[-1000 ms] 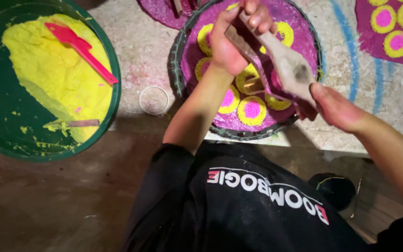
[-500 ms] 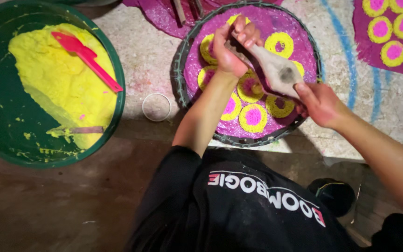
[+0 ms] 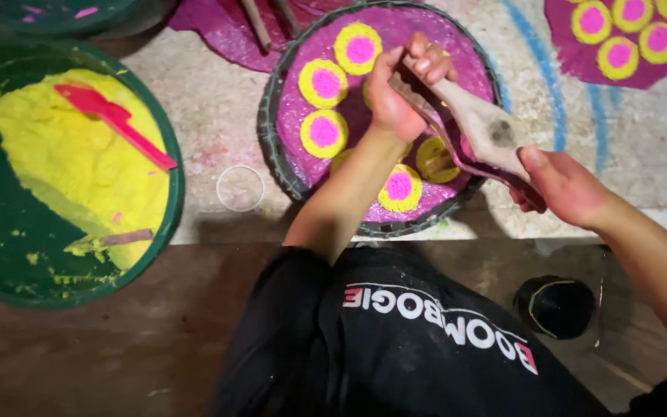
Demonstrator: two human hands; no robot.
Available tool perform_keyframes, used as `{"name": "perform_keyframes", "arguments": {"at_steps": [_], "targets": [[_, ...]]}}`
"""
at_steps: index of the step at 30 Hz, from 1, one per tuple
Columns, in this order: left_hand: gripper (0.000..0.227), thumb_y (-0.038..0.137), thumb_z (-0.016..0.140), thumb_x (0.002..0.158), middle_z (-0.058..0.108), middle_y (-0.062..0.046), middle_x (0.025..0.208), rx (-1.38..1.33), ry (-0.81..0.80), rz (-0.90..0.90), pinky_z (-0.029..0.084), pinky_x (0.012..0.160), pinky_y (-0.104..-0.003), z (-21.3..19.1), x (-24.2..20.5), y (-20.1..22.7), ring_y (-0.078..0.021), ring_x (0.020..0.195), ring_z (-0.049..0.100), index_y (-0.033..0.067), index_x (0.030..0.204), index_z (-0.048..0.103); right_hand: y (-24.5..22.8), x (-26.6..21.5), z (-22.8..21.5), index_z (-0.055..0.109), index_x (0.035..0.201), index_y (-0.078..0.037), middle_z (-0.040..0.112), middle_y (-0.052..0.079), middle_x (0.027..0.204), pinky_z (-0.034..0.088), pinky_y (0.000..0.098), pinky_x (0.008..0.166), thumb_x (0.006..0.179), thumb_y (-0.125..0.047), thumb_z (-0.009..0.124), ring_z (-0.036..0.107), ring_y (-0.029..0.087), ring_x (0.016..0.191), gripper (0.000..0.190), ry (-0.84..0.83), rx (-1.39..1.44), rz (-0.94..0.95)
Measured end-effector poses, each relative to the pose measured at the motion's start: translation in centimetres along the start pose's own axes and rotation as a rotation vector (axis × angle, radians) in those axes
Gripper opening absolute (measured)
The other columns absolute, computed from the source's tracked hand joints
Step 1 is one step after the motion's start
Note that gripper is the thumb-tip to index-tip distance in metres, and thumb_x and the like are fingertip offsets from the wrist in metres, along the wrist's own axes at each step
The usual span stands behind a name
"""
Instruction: The person uses a plunger tool to scoop yellow paste and press it into circular molds on a purple surface, creating yellow rings. They repeat this process to form multiple decorative circles and then transfer the finished pieces onto a drying rack.
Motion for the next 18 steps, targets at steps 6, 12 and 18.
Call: {"name": "perform_keyframes", "arguments": {"at_steps": [6,12,18], "targets": [[0.028,0.041,0.045,0.100,0.044,0.004,0.074,-0.068,-0.005,-0.027,0.047,0.079,-0.036,-3.5,1.1,-1.5,-0.0139,0.072,0.049,0.0158,0.088,0.049,-1.5,-0.3,2.4,0.065,0.098,-0.003,0.063,0.008,0.068,0.050,0.0345,0.057,0.106,-0.052,0.037,0.061,0.016,0.061,0.058,0.228,-0.156,-0.082],[0.028,0.042,0.044,0.100,0.042,0.005,0.070,0.019,0.080,-0.005,0.045,0.077,-0.035,-4.4,0.4,-1.7,-0.0123,0.069,0.045,0.0176,0.085,0.047,-1.5,-0.3,2.8,0.065,0.090,0.001,0.061,0.009,0.064,0.049,0.0371,0.055,0.108,-0.052,0.036,0.058,0.018,0.056,0.063,0.162,-0.106,-0.030],[0.032,0.043,0.044,0.100,0.042,0.004,0.070,0.071,0.053,0.036,0.046,0.075,-0.036,-2.6,2.0,-1.0,-0.0141,0.068,0.046,0.0152,0.086,0.047,-0.2,1.8,2.2,0.064,0.090,-0.001,0.061,0.008,0.065,0.048,0.0344,0.055,0.108,-0.053,0.037,0.058,0.016,0.058,0.061,0.228,-0.137,-0.130]]}}
Point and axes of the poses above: each hand's wrist, its own x-axis towards the middle knuckle, its own z-axis out of the palm, y = z × x, the point moved 1 cm from there along x, towards the middle knuckle
